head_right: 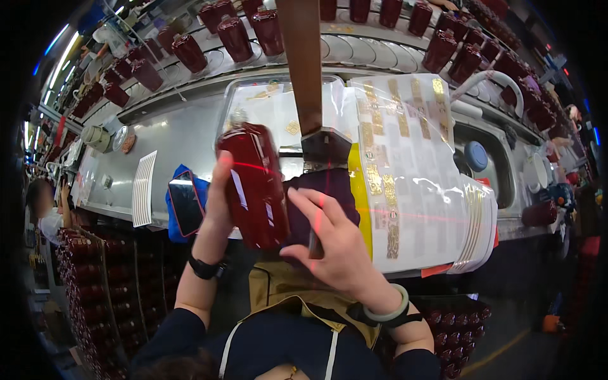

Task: Applying labels and decorative strips to red glass bottles on a factory assembly line.

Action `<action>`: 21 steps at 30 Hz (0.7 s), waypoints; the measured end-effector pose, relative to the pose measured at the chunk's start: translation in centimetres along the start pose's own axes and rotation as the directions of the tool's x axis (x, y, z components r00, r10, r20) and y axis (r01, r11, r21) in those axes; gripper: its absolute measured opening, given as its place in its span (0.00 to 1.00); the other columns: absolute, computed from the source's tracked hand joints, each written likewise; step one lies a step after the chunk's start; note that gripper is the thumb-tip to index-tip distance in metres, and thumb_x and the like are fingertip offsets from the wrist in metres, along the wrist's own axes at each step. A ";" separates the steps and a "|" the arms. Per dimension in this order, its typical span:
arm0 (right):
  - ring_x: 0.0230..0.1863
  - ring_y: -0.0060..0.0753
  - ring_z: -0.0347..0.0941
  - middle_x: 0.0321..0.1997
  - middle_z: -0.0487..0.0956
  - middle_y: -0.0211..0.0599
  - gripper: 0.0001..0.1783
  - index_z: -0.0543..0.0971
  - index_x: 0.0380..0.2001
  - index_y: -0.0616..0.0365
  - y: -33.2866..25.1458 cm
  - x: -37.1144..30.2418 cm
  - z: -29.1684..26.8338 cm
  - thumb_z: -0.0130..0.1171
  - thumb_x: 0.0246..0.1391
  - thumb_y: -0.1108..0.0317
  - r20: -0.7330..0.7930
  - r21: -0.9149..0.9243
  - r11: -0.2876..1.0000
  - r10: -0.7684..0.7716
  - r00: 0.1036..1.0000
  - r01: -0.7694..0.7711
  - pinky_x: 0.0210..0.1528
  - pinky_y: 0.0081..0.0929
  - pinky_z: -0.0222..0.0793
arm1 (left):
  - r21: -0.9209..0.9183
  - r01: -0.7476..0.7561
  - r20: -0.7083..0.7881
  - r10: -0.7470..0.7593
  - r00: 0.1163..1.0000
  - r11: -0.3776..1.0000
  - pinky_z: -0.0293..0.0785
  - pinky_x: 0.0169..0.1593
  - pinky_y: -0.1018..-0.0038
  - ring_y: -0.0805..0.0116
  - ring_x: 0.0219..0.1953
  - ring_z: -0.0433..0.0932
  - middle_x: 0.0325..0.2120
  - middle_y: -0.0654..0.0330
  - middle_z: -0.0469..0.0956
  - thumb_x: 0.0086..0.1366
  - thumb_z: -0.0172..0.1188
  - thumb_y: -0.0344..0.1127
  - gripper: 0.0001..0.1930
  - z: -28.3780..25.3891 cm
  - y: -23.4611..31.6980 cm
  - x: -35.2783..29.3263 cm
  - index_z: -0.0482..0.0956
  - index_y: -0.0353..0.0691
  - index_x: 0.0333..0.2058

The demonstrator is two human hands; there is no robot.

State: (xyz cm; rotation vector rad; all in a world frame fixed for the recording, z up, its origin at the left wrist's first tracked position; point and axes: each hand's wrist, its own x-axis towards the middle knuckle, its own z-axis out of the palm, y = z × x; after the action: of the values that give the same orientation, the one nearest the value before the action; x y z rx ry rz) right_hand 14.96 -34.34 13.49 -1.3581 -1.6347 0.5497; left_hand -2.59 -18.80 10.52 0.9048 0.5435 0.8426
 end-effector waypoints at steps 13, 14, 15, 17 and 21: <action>0.65 0.49 0.73 0.64 0.73 0.57 0.64 0.52 0.75 0.63 4.0 -3.5 -0.7 0.81 0.39 0.70 -0.047 0.183 0.944 0.288 0.957 -0.275 0.65 0.37 0.69 | 0.144 0.204 -0.088 -0.193 0.977 0.968 0.73 0.55 0.73 0.70 0.51 0.75 0.50 0.54 0.75 0.79 0.42 0.56 0.31 6.5 -7.2 0.6 0.60 0.33 0.63; 0.65 0.49 0.73 0.64 0.74 0.56 0.64 0.52 0.75 0.63 4.7 -3.4 -0.6 0.81 0.39 0.69 -0.055 0.193 0.946 0.274 0.960 -0.259 0.65 0.37 0.69 | 0.200 0.136 -0.110 -0.116 0.987 0.970 0.72 0.56 0.73 0.69 0.52 0.75 0.51 0.53 0.75 0.79 0.43 0.55 0.31 6.8 -7.0 0.8 0.59 0.32 0.64; 0.64 0.50 0.74 0.63 0.74 0.57 0.64 0.52 0.75 0.63 5.5 -3.3 -0.4 0.81 0.39 0.69 -0.064 0.160 0.952 0.273 0.960 -0.260 0.64 0.37 0.70 | 0.283 0.089 -0.094 -0.065 0.993 0.955 0.71 0.57 0.73 0.68 0.52 0.75 0.51 0.51 0.75 0.79 0.45 0.51 0.29 6.7 -6.8 1.0 0.58 0.29 0.63; 0.63 0.50 0.74 0.63 0.74 0.58 0.63 0.51 0.75 0.63 5.7 -3.3 -0.2 0.80 0.40 0.68 -0.066 0.063 0.958 0.284 0.957 -0.280 0.63 0.37 0.70 | 0.341 -0.006 -0.046 0.023 0.999 0.940 0.71 0.57 0.72 0.67 0.51 0.75 0.51 0.50 0.75 0.79 0.46 0.49 0.28 6.9 -7.0 1.0 0.59 0.28 0.63; 0.61 0.53 0.76 0.62 0.75 0.60 0.62 0.50 0.74 0.67 5.9 -3.5 0.5 0.78 0.42 0.69 -0.045 0.003 0.945 0.325 0.945 -0.326 0.60 0.37 0.72 | 0.484 -0.040 -0.018 0.056 0.998 0.874 0.71 0.57 0.68 0.63 0.51 0.76 0.49 0.46 0.76 0.78 0.49 0.46 0.26 6.1 -6.9 0.5 0.62 0.25 0.59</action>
State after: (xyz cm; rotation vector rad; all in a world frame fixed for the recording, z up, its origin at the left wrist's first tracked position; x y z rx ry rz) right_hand 17.55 -35.81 7.25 -1.6458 -1.3823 0.7027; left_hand 4.78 -23.57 7.79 1.3706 0.7827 0.7774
